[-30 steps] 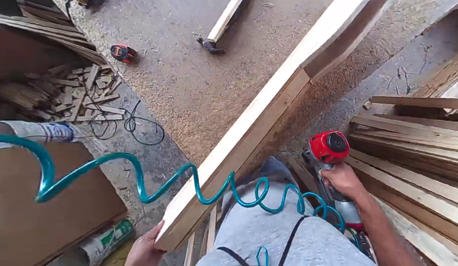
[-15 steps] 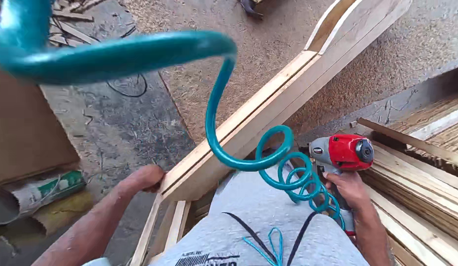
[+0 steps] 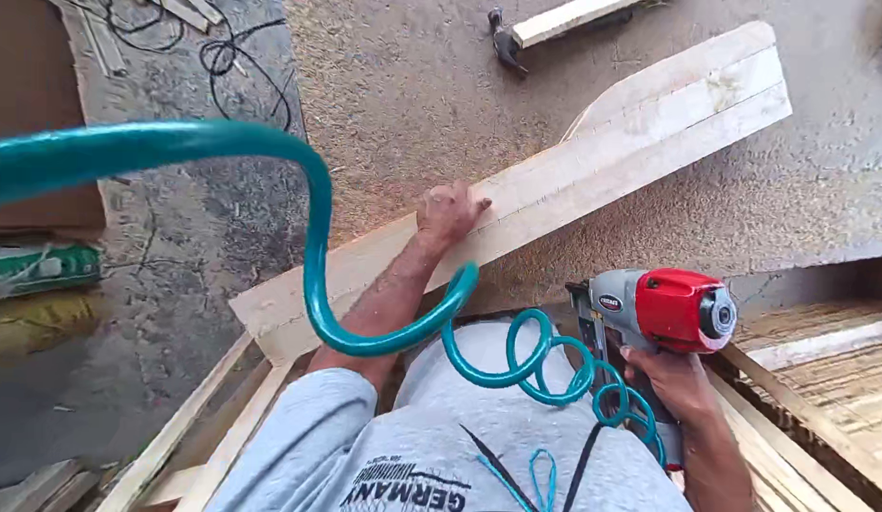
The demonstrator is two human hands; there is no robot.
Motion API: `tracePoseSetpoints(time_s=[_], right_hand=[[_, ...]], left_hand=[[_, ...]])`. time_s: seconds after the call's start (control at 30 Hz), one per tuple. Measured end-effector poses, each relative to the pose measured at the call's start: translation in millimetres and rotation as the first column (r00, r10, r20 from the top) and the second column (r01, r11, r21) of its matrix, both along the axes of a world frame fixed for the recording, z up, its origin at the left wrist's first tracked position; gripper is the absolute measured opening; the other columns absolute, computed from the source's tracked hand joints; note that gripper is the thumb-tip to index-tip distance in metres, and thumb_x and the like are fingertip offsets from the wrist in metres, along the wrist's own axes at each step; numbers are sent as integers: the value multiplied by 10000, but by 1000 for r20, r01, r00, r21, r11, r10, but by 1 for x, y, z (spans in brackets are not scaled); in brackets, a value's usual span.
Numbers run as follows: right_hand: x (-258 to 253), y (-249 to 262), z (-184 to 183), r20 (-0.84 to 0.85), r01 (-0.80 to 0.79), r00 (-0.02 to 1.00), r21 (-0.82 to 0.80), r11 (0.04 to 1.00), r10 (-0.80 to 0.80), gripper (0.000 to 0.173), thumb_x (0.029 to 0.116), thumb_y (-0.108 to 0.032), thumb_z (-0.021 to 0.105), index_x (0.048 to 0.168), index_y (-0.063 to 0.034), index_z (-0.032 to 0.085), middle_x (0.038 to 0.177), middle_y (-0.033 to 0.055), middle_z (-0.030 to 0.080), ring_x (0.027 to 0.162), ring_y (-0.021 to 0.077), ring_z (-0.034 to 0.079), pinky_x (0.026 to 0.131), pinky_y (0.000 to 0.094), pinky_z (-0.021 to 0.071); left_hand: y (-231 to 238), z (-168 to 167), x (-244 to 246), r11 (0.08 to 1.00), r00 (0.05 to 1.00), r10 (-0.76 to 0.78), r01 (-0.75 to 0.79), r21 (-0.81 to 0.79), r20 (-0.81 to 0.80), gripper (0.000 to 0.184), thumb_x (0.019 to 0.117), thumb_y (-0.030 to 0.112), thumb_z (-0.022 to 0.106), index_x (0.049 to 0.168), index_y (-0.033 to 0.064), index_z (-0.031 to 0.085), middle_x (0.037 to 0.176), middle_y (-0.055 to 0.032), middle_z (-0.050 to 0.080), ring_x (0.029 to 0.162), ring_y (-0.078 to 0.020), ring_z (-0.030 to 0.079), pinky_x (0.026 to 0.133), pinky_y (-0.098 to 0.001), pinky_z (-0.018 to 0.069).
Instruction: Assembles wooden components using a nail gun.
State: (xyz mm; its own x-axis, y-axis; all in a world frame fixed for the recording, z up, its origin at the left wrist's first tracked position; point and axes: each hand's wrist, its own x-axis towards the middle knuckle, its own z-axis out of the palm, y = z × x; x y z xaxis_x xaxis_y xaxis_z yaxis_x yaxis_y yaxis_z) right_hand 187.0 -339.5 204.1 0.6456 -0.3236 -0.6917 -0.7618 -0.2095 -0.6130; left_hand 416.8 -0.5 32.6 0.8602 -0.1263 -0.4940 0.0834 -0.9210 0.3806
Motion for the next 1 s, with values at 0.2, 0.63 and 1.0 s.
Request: tracePoseSetpoints(time_s=[0.2, 0.63, 1.0], right_hand=[[28, -85, 29, 171, -237, 954, -60, 970, 244, 171, 844, -225, 791, 992, -165, 729, 824, -106, 732, 729, 20, 693, 699, 233, 616], [163, -80, 12, 195, -545, 812, -82, 834, 550, 225, 911, -247, 764, 1089, -118, 715, 972, -125, 744, 922, -31, 694, 864, 220, 600], [209, -68, 1, 60, -696, 702, -152, 702, 710, 257, 957, -320, 725, 1107, -112, 724, 995, -121, 736, 961, -74, 662, 887, 207, 580]], left_hand=[[-10, -2, -74, 999, 998, -50, 51, -9, 41, 879, 935, 777, 417, 1308, 14, 642, 1193, -248, 699, 1146, -438, 666, 978, -635, 508], [-117, 8, -108, 991, 995, 56, -45, -128, 84, 1323, 612, 776, 760, 1633, 106, 251, 1608, -295, 339, 1489, -494, 323, 1170, -753, 172], [-114, -12, -66, 955, 954, 274, -255, -152, 123, 961, 792, 858, 538, 1174, -7, 704, 1047, -213, 702, 972, -396, 690, 815, -551, 566]])
